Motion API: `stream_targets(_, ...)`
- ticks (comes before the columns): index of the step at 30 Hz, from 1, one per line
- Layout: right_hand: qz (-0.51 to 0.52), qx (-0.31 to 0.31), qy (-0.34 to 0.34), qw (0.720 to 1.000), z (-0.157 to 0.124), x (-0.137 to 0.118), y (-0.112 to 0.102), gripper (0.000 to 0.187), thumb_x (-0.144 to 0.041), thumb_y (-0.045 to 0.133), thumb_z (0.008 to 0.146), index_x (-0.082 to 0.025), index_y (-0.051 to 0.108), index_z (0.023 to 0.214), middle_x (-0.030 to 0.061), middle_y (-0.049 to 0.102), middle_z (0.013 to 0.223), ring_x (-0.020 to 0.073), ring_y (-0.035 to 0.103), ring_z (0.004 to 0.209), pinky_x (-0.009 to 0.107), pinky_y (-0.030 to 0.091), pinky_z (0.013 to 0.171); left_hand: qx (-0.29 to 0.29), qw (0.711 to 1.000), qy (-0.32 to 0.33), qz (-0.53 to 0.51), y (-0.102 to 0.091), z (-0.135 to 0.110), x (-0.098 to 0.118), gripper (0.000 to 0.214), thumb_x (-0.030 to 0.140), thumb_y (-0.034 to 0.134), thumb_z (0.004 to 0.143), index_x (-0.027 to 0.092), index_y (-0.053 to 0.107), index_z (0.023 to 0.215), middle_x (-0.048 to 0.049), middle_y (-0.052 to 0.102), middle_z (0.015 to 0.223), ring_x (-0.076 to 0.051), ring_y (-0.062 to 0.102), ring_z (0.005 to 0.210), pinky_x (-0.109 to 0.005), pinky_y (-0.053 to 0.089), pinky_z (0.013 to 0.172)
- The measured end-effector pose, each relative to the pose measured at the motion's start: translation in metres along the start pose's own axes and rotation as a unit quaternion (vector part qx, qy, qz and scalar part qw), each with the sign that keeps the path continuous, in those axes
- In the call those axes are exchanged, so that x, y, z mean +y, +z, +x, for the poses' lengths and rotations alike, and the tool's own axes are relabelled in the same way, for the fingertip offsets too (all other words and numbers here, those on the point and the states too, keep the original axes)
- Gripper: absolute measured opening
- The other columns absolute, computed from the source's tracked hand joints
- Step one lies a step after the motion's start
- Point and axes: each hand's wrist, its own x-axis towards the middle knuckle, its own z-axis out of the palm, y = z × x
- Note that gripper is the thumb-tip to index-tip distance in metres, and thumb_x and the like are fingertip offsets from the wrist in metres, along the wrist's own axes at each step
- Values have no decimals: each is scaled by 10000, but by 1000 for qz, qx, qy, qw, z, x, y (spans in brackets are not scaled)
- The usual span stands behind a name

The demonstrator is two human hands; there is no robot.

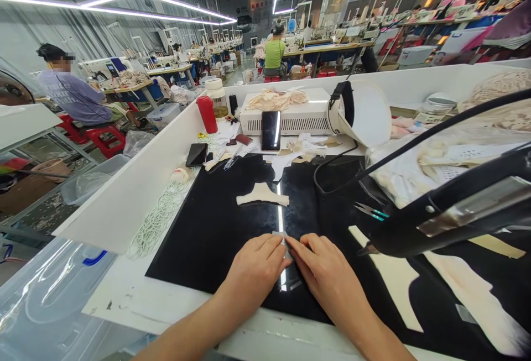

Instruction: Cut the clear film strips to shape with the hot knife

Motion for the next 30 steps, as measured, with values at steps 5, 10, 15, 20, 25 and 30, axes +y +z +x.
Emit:
stream_targets(5, -9, -13, 0, 1000, -1, 1, 1, 348, -183, 384, 1066, -184, 664, 1273, 70, 622, 880, 198, 562, 746, 342, 451, 690, -4, 1000, 0, -3, 0, 0, 0, 272, 252, 459, 1085, 110, 635, 1235, -96, 731, 1229, -230, 701, 1131, -392, 603, 995)
stream_targets(10, -5, -18, -4, 1000, -1, 1, 1, 354, -194, 382, 1067, -170, 665, 1278, 72, 616, 874, 199, 564, 748, 337, 462, 683, 13, 1000, 14, -1, -1, 2, 0, 269, 247, 453, 1088, 106, 644, 1213, -87, 733, 1233, -217, 696, 1142, -375, 591, 1020)
stream_targets(15, -4, -16, -9, 1000, -2, 2, 2, 351, -171, 404, 1050, -161, 664, 1286, 66, 618, 859, 207, 578, 729, 352, 503, 664, 8, 1000, 16, -1, 2, 2, -2, 281, 263, 449, 1088, 102, 648, 1204, -86, 740, 1198, -219, 708, 1108, -380, 605, 995)
stream_targets(20, -8, 30, -21, 999, 5, -2, -1, 365, -165, 382, 1051, -156, 681, 1261, 114, 675, 964, 221, 633, 777, 366, 557, 669, 6, 1000, 11, 0, 5, -1, -2, 304, 279, 430, 1094, 107, 641, 1229, -95, 732, 1227, -229, 700, 1142, -389, 597, 1013)
stream_targets(25, -1, 154, -87, 984, 5, -2, -29, 315, -118, 474, 1018, -164, 705, 1227, 137, 707, 1142, 247, 676, 1038, 371, 577, 843, 19, 1000, 2, -13, 7, -1, -3, 306, 286, 404, 1101, 138, 649, 1211, -72, 745, 1192, -225, 716, 1113, -377, 618, 979)
stream_targets(30, -19, 322, -81, 943, -27, 34, -71, 530, -57, 840, 747, -358, 758, 1175, 2, 701, 1080, 210, 659, 942, 360, 516, 958, 62, 998, 3, -12, 10, 0, -3, 339, 310, 376, 1110, 154, 677, 1112, -59, 764, 1147, -212, 736, 1070, -366, 632, 951)
